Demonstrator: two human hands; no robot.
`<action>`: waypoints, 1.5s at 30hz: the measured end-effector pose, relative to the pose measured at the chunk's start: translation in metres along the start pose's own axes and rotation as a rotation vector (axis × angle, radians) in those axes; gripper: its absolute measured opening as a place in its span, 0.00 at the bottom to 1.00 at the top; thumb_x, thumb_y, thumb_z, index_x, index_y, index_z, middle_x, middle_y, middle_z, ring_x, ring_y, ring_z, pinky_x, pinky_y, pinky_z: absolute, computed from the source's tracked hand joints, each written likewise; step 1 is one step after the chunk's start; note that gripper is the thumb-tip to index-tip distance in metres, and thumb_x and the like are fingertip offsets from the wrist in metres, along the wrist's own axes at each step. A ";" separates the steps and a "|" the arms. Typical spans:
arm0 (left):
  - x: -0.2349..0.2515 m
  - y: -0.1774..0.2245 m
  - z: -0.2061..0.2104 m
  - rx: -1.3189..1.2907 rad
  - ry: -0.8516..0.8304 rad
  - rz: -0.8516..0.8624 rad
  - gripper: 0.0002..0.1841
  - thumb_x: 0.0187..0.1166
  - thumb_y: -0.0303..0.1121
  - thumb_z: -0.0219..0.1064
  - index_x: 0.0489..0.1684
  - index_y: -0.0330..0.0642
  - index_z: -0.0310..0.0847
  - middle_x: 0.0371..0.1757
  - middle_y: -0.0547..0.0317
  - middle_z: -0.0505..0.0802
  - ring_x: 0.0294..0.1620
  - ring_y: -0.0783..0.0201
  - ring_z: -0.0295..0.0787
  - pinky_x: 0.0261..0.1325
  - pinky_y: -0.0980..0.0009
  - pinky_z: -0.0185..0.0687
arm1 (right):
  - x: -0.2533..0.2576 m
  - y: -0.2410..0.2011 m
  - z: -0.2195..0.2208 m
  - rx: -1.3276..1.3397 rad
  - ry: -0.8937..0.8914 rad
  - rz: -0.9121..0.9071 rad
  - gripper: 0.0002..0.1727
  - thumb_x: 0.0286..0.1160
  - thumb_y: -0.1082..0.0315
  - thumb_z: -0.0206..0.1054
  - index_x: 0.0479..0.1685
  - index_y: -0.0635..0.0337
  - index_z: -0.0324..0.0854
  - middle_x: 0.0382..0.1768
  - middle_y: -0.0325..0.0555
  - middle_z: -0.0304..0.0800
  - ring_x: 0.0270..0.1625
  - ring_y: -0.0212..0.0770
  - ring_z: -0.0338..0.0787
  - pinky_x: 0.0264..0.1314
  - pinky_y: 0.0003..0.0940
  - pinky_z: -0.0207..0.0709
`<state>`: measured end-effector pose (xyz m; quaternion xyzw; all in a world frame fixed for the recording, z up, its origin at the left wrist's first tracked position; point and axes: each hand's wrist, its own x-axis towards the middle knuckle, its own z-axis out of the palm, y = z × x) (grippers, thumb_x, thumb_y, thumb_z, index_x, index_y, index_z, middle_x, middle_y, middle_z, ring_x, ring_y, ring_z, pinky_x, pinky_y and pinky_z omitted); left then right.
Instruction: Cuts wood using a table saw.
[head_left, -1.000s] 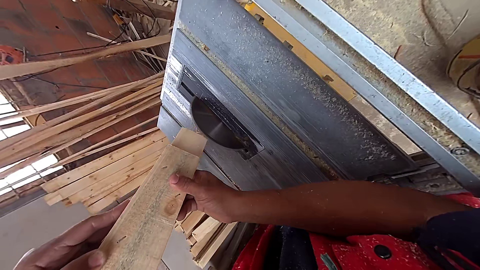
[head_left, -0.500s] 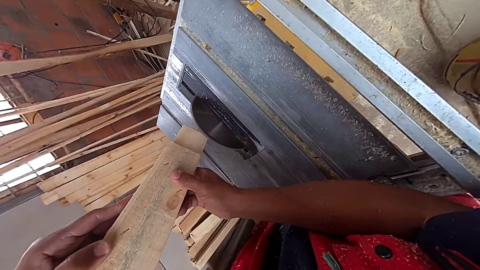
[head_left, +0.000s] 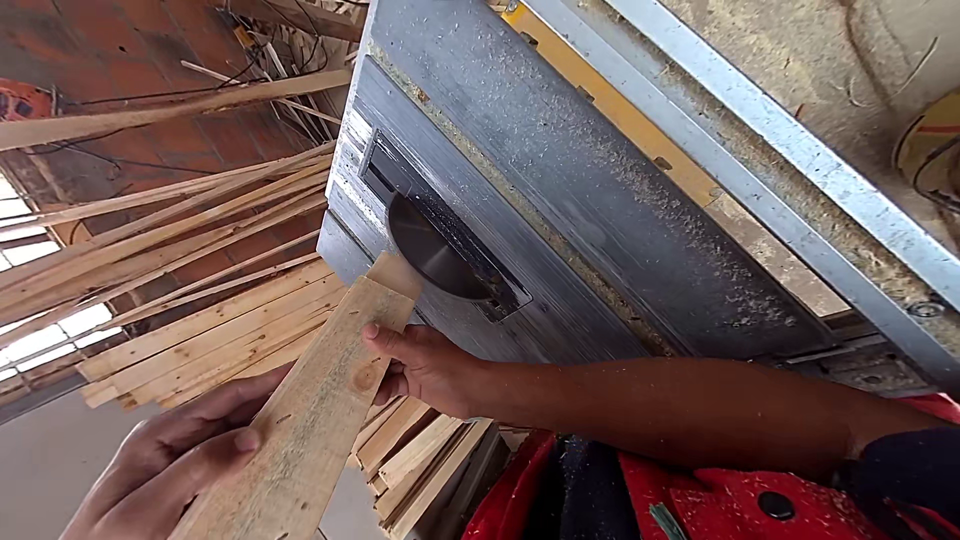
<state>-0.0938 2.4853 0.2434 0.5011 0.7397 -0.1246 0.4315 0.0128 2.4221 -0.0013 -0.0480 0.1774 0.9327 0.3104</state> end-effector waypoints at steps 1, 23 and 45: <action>0.005 -0.003 0.000 -0.004 -0.002 -0.009 0.24 0.71 0.32 0.60 0.68 0.46 0.87 0.46 0.54 0.97 0.42 0.61 0.96 0.46 0.69 0.93 | 0.001 -0.002 -0.004 -0.004 0.013 -0.006 0.18 0.89 0.56 0.60 0.61 0.62 0.78 0.45 0.47 0.92 0.40 0.37 0.95 0.44 0.31 0.90; -0.015 -0.006 -0.009 -0.005 -0.059 0.102 0.21 0.79 0.31 0.63 0.69 0.61 0.87 0.56 0.69 0.97 0.51 0.71 0.95 0.58 0.72 0.90 | 0.004 0.009 0.001 -0.031 -0.123 -0.056 0.17 0.92 0.63 0.54 0.67 0.68 0.70 0.48 0.51 0.91 0.44 0.38 0.95 0.49 0.36 0.91; 0.011 -0.020 -0.004 -0.029 -0.149 0.088 0.24 0.74 0.37 0.63 0.70 0.47 0.87 0.46 0.50 0.97 0.43 0.58 0.96 0.47 0.67 0.93 | -0.002 0.017 -0.023 0.044 0.079 -0.066 0.13 0.92 0.65 0.55 0.59 0.68 0.73 0.43 0.50 0.92 0.42 0.38 0.94 0.48 0.33 0.90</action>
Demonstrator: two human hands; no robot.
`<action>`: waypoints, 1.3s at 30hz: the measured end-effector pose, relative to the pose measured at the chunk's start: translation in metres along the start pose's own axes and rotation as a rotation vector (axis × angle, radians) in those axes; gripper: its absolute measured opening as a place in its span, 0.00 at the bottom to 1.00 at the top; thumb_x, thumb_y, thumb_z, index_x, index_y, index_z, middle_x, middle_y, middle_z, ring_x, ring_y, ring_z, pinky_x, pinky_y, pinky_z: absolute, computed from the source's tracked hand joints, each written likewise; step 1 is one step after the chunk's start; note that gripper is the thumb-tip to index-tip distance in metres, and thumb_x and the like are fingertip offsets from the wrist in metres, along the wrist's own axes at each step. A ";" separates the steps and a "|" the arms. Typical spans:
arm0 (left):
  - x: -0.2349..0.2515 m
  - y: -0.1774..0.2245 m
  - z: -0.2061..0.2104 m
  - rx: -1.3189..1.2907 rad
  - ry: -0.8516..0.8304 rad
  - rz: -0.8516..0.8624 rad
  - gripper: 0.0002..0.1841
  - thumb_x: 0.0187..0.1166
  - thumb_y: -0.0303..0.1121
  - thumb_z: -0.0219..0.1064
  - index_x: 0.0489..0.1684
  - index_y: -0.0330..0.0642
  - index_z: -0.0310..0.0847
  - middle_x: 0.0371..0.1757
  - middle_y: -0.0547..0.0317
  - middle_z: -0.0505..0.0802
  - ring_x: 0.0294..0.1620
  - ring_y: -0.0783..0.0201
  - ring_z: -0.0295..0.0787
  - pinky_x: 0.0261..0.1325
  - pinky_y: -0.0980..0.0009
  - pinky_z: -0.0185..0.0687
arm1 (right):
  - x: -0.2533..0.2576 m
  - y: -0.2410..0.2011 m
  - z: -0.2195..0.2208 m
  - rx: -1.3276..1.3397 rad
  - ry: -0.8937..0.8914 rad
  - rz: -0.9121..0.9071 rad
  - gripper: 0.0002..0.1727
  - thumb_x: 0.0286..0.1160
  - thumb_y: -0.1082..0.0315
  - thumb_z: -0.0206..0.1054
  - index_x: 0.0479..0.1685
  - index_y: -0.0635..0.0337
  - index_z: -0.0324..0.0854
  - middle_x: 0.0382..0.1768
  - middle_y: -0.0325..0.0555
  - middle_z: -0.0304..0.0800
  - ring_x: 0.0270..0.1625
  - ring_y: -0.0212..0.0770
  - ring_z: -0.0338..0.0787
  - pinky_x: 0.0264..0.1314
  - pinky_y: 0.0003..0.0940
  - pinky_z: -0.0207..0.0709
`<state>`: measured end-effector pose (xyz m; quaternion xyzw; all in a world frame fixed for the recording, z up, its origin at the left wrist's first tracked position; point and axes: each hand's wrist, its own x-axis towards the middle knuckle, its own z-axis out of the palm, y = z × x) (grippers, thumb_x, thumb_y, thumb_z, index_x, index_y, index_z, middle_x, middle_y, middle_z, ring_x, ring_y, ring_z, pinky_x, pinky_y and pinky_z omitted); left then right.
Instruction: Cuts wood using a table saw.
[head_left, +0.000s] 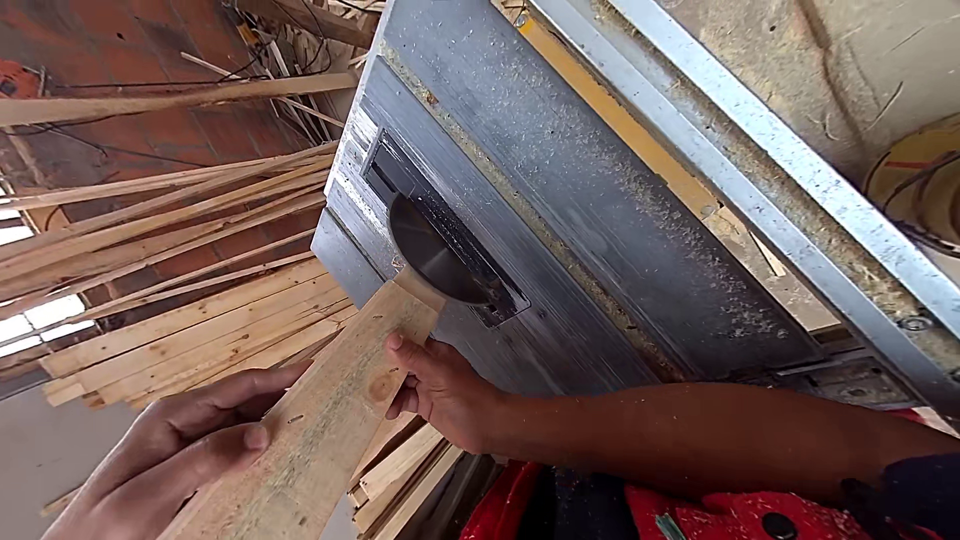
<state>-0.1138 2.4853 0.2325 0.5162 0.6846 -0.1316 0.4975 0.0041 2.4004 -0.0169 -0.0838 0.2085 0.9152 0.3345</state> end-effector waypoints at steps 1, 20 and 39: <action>0.000 0.006 0.003 -0.002 0.007 0.005 0.24 0.73 0.37 0.64 0.69 0.47 0.87 0.48 0.50 0.97 0.43 0.58 0.97 0.48 0.67 0.94 | -0.002 0.000 0.001 0.004 -0.001 -0.008 0.13 0.92 0.65 0.54 0.59 0.68 0.73 0.43 0.50 0.92 0.42 0.38 0.94 0.47 0.33 0.90; -0.003 0.041 0.026 0.033 0.114 -0.039 0.23 0.70 0.32 0.62 0.65 0.42 0.88 0.44 0.54 0.98 0.41 0.60 0.97 0.46 0.68 0.94 | -0.004 -0.007 -0.002 -0.022 -0.100 -0.020 0.14 0.91 0.62 0.56 0.57 0.66 0.76 0.43 0.48 0.92 0.44 0.36 0.94 0.50 0.31 0.89; -0.010 0.021 0.020 0.015 0.169 0.000 0.22 0.72 0.33 0.62 0.66 0.46 0.88 0.46 0.56 0.98 0.42 0.62 0.97 0.46 0.69 0.93 | -0.005 -0.018 0.014 -0.054 -0.096 0.024 0.15 0.90 0.60 0.59 0.60 0.63 0.77 0.45 0.47 0.92 0.43 0.37 0.94 0.47 0.32 0.90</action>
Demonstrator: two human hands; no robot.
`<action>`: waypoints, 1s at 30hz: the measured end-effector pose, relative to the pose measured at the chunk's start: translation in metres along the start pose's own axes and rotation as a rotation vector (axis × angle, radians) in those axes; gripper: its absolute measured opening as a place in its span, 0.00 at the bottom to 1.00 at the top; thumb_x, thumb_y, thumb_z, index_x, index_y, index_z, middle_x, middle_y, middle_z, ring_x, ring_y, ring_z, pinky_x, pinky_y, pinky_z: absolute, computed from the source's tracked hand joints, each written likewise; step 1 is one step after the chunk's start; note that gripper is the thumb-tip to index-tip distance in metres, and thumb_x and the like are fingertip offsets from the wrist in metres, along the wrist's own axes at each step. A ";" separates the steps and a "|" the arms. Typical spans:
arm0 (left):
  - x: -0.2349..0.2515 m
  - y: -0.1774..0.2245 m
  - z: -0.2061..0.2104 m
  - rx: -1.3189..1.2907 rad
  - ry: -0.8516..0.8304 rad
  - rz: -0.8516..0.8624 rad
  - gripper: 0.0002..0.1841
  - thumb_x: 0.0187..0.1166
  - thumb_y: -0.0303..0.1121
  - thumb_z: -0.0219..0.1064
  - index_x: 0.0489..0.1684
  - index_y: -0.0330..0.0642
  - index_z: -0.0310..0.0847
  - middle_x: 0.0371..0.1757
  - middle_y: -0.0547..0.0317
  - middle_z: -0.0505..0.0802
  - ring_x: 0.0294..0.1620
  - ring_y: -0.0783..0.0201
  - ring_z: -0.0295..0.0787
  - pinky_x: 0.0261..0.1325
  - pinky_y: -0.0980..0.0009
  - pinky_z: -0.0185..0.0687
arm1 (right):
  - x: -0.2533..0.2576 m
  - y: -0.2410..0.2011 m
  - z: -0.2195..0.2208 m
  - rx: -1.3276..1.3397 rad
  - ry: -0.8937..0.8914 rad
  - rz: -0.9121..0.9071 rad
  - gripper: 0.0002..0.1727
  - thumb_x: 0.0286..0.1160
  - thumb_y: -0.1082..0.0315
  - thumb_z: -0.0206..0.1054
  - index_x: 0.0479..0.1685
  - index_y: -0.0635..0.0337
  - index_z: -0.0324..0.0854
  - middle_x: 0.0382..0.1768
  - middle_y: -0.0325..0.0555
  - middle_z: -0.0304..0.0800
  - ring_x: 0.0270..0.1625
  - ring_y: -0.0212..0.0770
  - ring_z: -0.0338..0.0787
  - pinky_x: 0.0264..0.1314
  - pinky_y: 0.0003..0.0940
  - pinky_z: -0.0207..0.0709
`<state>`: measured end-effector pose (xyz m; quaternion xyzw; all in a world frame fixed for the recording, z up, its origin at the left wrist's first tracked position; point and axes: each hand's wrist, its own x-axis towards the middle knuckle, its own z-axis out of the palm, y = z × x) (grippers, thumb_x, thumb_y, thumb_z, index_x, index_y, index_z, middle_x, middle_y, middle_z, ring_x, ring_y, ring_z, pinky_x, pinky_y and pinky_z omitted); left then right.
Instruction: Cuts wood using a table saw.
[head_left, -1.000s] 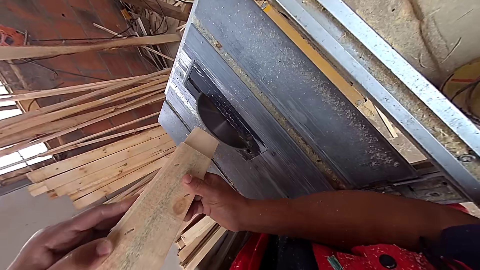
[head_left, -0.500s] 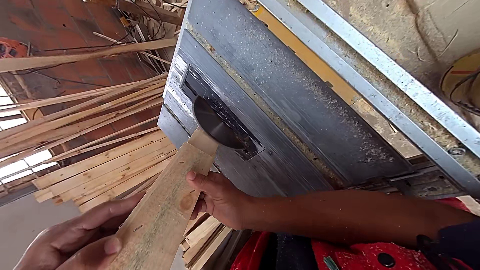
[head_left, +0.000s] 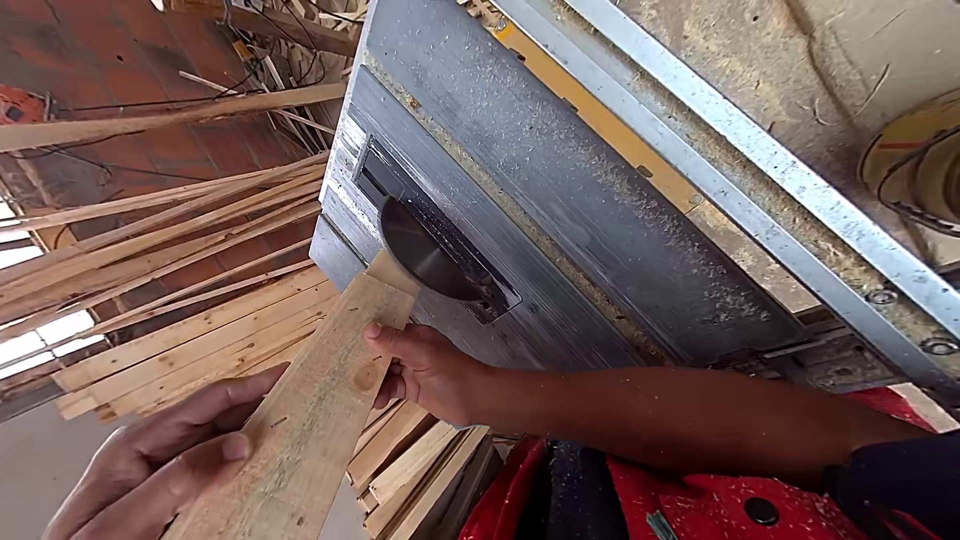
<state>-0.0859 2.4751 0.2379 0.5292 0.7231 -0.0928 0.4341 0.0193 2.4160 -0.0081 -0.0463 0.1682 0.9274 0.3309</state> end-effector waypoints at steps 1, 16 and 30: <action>-0.003 0.000 -0.001 -0.005 -0.009 0.025 0.20 0.74 0.33 0.64 0.65 0.48 0.88 0.46 0.58 0.98 0.42 0.64 0.97 0.48 0.70 0.93 | 0.001 0.001 0.000 -0.011 -0.031 -0.004 0.15 0.91 0.62 0.58 0.61 0.64 0.76 0.46 0.48 0.92 0.45 0.37 0.94 0.48 0.32 0.90; 0.004 -0.013 -0.013 -0.011 -0.175 0.053 0.22 0.75 0.39 0.67 0.70 0.50 0.87 0.50 0.52 0.97 0.45 0.59 0.97 0.50 0.67 0.94 | -0.001 0.023 -0.010 0.026 0.064 -0.059 0.14 0.93 0.65 0.52 0.61 0.68 0.72 0.44 0.50 0.92 0.43 0.38 0.94 0.47 0.33 0.90; -0.144 -0.170 0.098 -0.086 0.170 -0.050 0.32 0.75 0.25 0.70 0.83 0.37 0.69 0.64 0.54 0.93 0.55 0.59 0.95 0.60 0.57 0.94 | -0.010 0.077 -0.012 -0.823 -0.373 -0.175 0.33 0.82 0.62 0.69 0.76 0.77 0.62 0.60 0.53 0.90 0.60 0.40 0.93 0.63 0.40 0.90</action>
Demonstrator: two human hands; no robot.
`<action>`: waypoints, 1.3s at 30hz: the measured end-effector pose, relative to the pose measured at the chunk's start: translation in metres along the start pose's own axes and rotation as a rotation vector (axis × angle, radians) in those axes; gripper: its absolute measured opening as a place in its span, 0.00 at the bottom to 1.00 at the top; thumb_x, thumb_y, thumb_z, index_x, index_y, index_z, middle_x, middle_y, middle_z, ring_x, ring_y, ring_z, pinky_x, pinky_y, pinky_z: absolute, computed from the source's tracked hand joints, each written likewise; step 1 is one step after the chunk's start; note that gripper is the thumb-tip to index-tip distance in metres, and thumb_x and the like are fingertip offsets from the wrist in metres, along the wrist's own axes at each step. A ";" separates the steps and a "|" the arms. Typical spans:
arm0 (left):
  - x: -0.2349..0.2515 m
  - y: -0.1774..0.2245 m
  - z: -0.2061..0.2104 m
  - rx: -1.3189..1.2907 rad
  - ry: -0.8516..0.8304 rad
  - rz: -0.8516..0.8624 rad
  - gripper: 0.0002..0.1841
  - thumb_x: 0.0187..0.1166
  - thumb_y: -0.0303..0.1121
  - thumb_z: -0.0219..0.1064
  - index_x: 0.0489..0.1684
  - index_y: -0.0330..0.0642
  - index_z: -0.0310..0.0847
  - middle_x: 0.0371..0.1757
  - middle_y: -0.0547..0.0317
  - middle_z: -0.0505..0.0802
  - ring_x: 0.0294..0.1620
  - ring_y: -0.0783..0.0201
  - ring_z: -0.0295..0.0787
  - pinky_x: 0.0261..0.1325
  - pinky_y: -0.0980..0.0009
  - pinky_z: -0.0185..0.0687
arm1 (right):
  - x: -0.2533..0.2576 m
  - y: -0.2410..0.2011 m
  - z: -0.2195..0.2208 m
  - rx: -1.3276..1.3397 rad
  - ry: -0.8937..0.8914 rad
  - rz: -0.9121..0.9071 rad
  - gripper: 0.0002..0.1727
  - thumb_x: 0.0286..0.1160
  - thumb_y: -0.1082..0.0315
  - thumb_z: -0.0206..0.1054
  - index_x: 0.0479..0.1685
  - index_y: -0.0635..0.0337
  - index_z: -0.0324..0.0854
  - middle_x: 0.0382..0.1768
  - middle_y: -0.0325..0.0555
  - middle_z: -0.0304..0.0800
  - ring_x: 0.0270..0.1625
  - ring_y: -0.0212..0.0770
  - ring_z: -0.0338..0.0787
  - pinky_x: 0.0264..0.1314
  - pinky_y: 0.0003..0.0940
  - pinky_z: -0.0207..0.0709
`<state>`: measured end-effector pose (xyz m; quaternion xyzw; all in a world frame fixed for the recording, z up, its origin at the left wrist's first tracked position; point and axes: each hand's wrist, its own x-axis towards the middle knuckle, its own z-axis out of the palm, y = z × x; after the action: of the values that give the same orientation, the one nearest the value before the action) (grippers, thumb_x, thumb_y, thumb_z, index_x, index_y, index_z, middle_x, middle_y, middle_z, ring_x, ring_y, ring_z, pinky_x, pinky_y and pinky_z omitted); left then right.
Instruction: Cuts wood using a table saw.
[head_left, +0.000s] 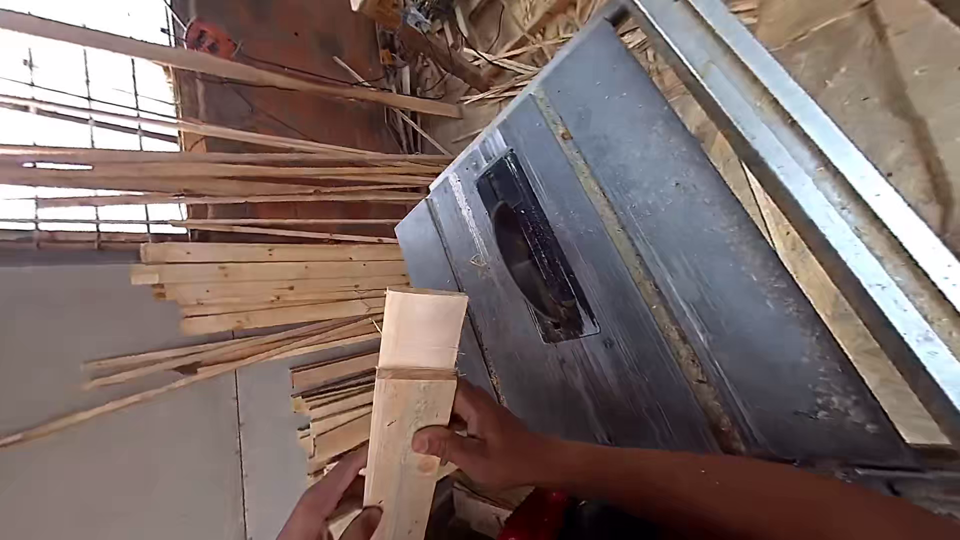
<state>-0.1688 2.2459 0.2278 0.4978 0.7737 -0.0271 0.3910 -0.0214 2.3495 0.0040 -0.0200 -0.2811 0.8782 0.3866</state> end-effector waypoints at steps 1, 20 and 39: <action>0.000 -0.014 0.009 -0.023 -0.004 0.038 0.32 0.75 0.27 0.71 0.83 0.42 0.70 0.64 0.56 0.92 0.54 0.59 0.95 0.58 0.57 0.94 | -0.004 0.004 -0.003 -0.050 -0.017 0.011 0.33 0.82 0.60 0.69 0.75 0.77 0.64 0.60 0.53 0.90 0.60 0.40 0.92 0.65 0.40 0.89; -0.032 -0.088 0.102 0.365 0.493 0.313 0.33 0.67 0.58 0.74 0.69 0.49 0.84 0.53 0.64 0.94 0.40 0.71 0.92 0.36 0.64 0.91 | -0.030 0.039 -0.038 -0.091 -0.347 0.292 0.15 0.92 0.67 0.49 0.65 0.65 0.74 0.56 0.39 0.90 0.61 0.33 0.89 0.69 0.38 0.82; 0.056 0.004 -0.004 0.329 -0.112 0.148 0.30 0.75 0.66 0.60 0.78 0.72 0.76 0.36 0.75 0.94 0.31 0.71 0.92 0.34 0.62 0.92 | -0.034 0.035 -0.031 0.394 0.144 0.317 0.15 0.90 0.59 0.57 0.63 0.59 0.75 0.52 0.48 0.94 0.54 0.43 0.95 0.62 0.43 0.89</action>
<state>-0.1792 2.2919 0.1962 0.6082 0.6971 -0.1522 0.3479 -0.0132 2.3220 -0.0459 -0.0504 -0.0698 0.9619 0.2595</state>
